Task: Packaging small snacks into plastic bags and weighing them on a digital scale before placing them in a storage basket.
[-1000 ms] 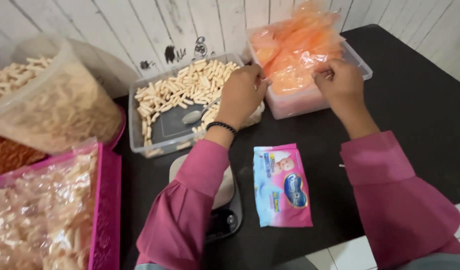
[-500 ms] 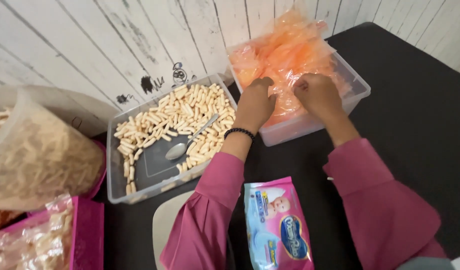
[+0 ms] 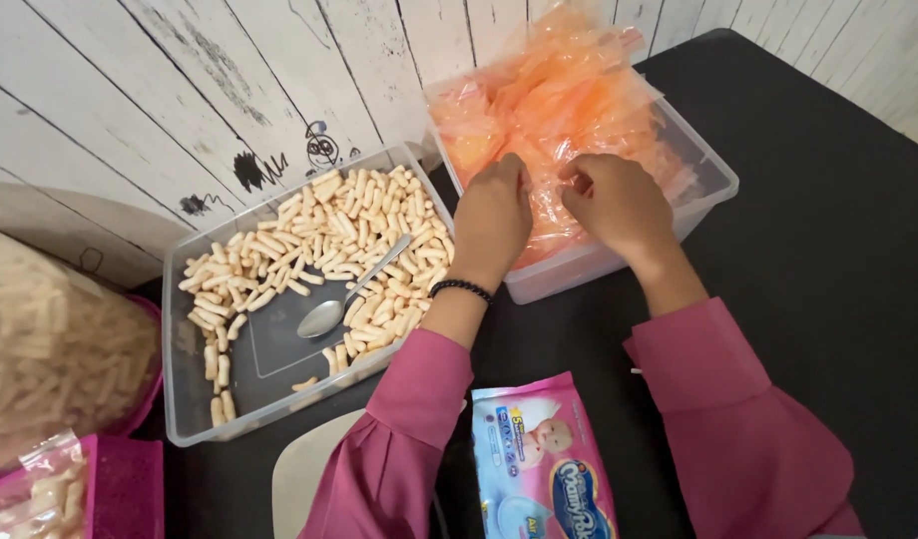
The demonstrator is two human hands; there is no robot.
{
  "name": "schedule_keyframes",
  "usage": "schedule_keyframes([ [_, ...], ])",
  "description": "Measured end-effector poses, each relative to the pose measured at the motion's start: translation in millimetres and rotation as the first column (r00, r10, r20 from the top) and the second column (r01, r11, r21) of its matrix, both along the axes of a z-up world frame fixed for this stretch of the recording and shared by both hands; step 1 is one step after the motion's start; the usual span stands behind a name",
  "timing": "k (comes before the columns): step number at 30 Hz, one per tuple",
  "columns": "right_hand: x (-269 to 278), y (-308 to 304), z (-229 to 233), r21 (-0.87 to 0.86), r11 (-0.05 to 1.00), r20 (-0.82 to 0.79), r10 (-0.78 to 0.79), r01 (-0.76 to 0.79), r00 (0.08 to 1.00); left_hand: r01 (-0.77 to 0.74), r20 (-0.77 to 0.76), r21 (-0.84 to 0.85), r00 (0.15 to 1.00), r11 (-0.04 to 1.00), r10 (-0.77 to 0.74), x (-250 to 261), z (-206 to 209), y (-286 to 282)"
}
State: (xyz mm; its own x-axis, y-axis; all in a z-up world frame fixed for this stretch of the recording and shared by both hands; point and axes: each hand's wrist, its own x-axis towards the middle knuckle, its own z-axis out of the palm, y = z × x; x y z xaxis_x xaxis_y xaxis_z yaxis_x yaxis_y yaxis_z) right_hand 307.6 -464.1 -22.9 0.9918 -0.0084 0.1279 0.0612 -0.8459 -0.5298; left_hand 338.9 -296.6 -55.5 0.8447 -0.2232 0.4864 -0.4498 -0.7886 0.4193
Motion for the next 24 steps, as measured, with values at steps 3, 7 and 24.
schedule_keyframes([
  [3,-4.3,2.8,5.1,0.029,0.999,0.009,0.018,-0.018,1.000,0.009,-0.035,-0.073,0.999,0.997,-0.011,-5.5,5.0,-0.9],
  [7,-4.4,0.7,5.2,0.044,0.999,0.005,0.016,-0.017,1.000,-0.013,-0.069,-0.110,0.998,0.994,0.006,-11.8,10.9,0.7],
  [24,16.9,-9.1,-19.1,0.039,0.997,-0.011,0.074,-0.074,0.997,0.088,0.022,-0.149,0.996,0.985,-0.086,-13.3,8.1,5.1],
])
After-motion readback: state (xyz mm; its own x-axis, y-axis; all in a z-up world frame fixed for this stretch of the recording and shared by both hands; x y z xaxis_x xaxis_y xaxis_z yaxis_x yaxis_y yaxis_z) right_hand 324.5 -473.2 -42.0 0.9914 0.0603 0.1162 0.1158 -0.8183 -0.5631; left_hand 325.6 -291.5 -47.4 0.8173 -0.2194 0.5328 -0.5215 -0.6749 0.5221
